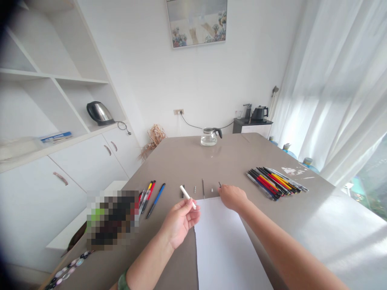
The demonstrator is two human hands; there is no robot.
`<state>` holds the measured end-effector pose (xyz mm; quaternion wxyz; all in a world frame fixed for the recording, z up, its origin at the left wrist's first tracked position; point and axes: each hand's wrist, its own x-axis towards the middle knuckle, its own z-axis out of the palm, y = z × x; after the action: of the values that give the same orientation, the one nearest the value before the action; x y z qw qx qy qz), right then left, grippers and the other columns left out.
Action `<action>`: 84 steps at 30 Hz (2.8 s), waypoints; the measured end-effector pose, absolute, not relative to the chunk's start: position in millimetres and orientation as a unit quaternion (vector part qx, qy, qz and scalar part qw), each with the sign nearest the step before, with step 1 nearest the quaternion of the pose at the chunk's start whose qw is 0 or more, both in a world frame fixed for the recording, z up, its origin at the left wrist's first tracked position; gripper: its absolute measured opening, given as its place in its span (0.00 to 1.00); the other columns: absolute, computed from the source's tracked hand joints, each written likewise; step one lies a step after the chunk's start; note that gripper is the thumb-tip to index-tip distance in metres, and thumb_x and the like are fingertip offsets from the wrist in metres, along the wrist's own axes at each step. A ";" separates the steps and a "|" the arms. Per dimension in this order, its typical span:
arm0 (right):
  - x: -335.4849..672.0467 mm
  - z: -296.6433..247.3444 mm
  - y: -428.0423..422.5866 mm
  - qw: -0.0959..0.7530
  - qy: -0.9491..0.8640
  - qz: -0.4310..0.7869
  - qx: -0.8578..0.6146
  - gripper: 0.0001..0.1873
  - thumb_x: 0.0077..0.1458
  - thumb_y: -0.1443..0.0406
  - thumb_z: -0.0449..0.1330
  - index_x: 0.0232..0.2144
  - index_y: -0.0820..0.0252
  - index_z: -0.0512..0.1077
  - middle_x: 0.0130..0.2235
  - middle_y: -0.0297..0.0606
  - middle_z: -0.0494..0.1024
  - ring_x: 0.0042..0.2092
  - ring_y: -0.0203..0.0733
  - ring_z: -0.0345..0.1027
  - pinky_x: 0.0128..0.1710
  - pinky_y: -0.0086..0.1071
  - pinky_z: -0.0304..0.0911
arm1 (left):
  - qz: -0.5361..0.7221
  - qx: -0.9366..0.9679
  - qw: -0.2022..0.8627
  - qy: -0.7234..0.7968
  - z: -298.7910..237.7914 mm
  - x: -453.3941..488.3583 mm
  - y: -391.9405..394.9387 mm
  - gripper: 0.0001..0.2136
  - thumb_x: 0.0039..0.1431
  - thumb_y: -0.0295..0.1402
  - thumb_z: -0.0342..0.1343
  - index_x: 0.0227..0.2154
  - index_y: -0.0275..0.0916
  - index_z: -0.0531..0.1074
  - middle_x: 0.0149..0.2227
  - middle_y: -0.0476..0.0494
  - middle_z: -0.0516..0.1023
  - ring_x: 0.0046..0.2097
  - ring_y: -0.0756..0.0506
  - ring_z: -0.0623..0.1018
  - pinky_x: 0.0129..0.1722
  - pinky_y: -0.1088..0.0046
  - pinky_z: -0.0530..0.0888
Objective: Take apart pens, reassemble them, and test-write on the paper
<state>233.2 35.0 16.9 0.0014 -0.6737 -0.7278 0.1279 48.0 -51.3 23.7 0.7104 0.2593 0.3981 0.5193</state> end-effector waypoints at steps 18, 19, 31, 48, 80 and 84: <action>234.5 31.1 36.4 -0.028 -0.756 0.107 -0.645 0.23 0.56 0.57 0.38 0.32 0.61 0.70 0.33 0.47 0.74 0.33 0.47 0.68 0.27 0.34 0.56 | 0.500 0.292 0.702 0.413 23.7 49.3 -53.3 0.13 0.46 0.41 0.55 0.30 0.36 0.67 0.28 0.45 0.72 0.27 0.51 0.72 0.32 0.73 0.67; 235.5 33.5 29.9 -0.020 -0.760 0.105 -0.641 0.23 0.56 0.57 0.38 0.32 0.60 0.70 0.33 0.46 0.74 0.33 0.46 0.67 0.27 0.33 0.56 | 0.500 0.294 0.702 0.414 23.3 49.0 -53.0 0.13 0.46 0.41 0.55 0.30 0.36 0.67 0.28 0.45 0.72 0.27 0.51 0.72 0.32 0.73 0.67; 237.2 22.0 -64.3 -0.007 -0.830 0.061 -0.555 0.18 0.52 0.57 0.45 0.43 0.54 0.64 0.26 0.41 0.75 0.27 0.46 0.68 0.22 0.30 0.52 | 0.490 0.322 0.703 0.403 23.6 52.1 -54.1 0.13 0.48 0.41 0.53 0.31 0.35 0.67 0.29 0.44 0.71 0.28 0.51 0.72 0.33 0.73 0.67; 206.5 36.6 -32.7 0.466 -0.533 0.549 -0.444 0.20 0.49 0.54 0.50 0.42 0.58 0.64 0.25 0.31 0.65 0.22 0.30 0.56 0.23 0.28 0.55 | 0.353 0.447 0.714 0.407 26.0 56.5 -60.2 0.14 0.49 0.43 0.51 0.30 0.35 0.68 0.22 0.49 0.66 0.21 0.54 0.66 0.21 0.77 0.64; 223.8 25.4 -31.3 0.472 -0.345 0.711 -0.390 0.08 0.44 0.67 0.56 0.29 0.66 0.70 0.25 0.36 0.67 0.22 0.29 0.56 0.19 0.25 0.56 | 0.547 0.372 0.614 0.431 26.7 51.8 -50.7 0.13 0.46 0.38 0.56 0.33 0.35 0.70 0.24 0.48 0.69 0.24 0.53 0.69 0.28 0.76 0.67; 244.4 19.5 -13.3 0.497 -0.425 0.586 -0.478 0.15 0.44 0.69 0.55 0.37 0.66 0.69 0.32 0.41 0.72 0.25 0.33 0.62 0.26 0.30 0.61 | 0.552 0.338 0.632 0.427 26.2 48.4 -48.3 0.13 0.45 0.38 0.57 0.32 0.34 0.70 0.23 0.48 0.69 0.24 0.53 0.69 0.27 0.76 0.67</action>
<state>244.4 -13.3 19.5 0.4969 -0.4783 -0.4250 0.5862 48.4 -48.3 26.2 0.6316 0.3379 0.4274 0.5516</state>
